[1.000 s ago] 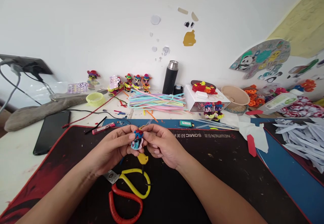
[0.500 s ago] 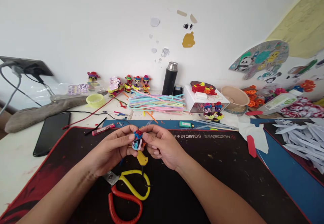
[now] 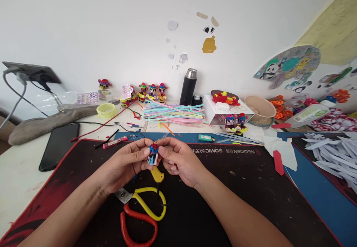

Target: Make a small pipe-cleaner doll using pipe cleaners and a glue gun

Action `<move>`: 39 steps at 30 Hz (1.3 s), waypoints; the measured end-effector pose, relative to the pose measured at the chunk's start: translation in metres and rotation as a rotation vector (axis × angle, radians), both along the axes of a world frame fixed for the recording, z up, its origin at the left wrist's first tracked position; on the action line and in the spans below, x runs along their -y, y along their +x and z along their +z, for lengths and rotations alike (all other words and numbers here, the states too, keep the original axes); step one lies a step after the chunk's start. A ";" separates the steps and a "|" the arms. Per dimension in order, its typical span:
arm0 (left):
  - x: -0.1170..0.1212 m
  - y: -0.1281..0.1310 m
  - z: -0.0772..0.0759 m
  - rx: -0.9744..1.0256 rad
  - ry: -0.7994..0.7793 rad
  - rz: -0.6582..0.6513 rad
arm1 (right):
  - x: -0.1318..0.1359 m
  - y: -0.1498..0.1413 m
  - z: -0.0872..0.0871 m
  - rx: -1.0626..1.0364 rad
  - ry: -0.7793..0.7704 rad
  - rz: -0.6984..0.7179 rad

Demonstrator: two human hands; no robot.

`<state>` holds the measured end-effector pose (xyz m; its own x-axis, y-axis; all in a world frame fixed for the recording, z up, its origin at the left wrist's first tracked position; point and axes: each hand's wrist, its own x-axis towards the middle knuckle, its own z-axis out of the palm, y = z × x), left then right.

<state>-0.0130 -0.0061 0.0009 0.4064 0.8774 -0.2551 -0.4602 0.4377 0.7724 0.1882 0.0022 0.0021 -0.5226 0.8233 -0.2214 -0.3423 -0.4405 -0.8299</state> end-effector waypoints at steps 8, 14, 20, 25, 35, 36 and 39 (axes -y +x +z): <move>0.001 0.003 0.001 -0.100 0.068 0.070 | -0.001 0.000 0.000 -0.005 -0.036 -0.026; 0.000 0.006 0.002 -0.192 0.063 0.168 | -0.002 0.001 -0.002 0.023 -0.036 -0.054; 0.001 0.008 0.004 -0.206 0.066 0.193 | -0.004 0.001 -0.003 0.044 -0.020 -0.072; 0.003 0.007 0.005 -0.268 0.144 0.155 | -0.003 0.000 -0.005 0.084 0.021 -0.073; 0.003 0.006 0.001 -0.385 0.238 0.104 | -0.002 -0.003 -0.012 0.157 0.135 -0.071; 0.002 0.006 0.002 -0.383 0.229 0.109 | -0.002 -0.003 -0.011 0.157 0.131 -0.073; 0.001 0.007 0.002 -0.369 0.191 0.148 | -0.001 -0.003 -0.008 0.153 0.109 -0.090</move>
<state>-0.0062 -0.0073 0.0033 0.1852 0.9648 -0.1870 -0.1856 0.2212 0.9574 0.1851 0.0033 -0.0055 -0.4128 0.8887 -0.1993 -0.2426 -0.3182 -0.9165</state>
